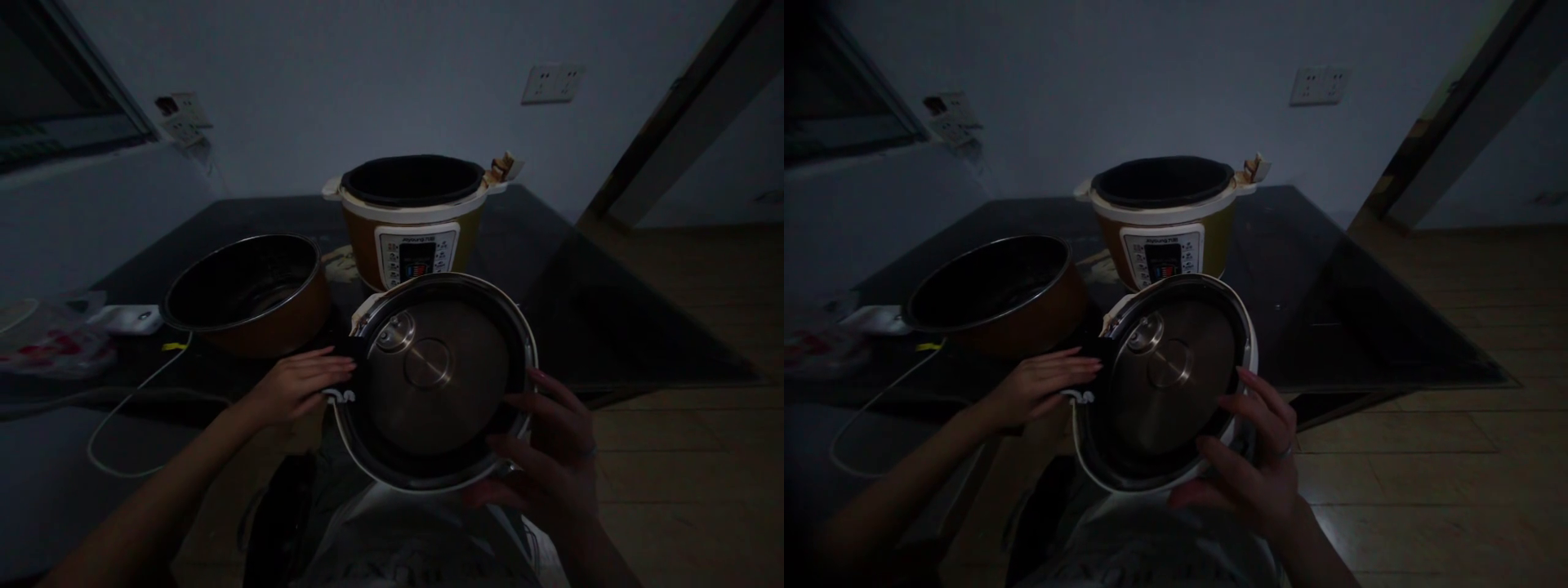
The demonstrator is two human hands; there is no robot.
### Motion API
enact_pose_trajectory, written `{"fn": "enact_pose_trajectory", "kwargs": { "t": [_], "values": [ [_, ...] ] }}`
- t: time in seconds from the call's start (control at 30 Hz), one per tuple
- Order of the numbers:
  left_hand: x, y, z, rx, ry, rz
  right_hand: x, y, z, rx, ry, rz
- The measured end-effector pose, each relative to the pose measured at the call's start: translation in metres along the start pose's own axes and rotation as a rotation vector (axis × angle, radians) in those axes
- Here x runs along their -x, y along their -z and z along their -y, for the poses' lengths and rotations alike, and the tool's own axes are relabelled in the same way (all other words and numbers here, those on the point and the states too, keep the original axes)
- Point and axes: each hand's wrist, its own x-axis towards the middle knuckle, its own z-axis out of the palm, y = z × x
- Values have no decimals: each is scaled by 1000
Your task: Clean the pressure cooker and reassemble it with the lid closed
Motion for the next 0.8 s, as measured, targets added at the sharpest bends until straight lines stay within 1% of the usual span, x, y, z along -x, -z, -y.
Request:
{"fn": "enact_pose_trajectory", "kwargs": {
  "t": [0.1,0.2,0.33,0.47,0.63,0.8],
  "values": [
    [-12,5,7,-52,6,43,0,0,0,-19,2,-4],
    [-22,6,12,-110,7,46,2,0,0,-32,-4,-9],
    [-34,-2,19,-183,19,-19,3,0,0,-31,-4,-7],
    [-45,-9,21,-206,50,-80,2,-1,3,-1,16,12],
    [-48,-3,11,-245,52,-44,1,-1,3,-2,4,-8],
    [-30,7,-9,-263,1,-18,4,1,-3,-25,-10,0]
  ]
}}
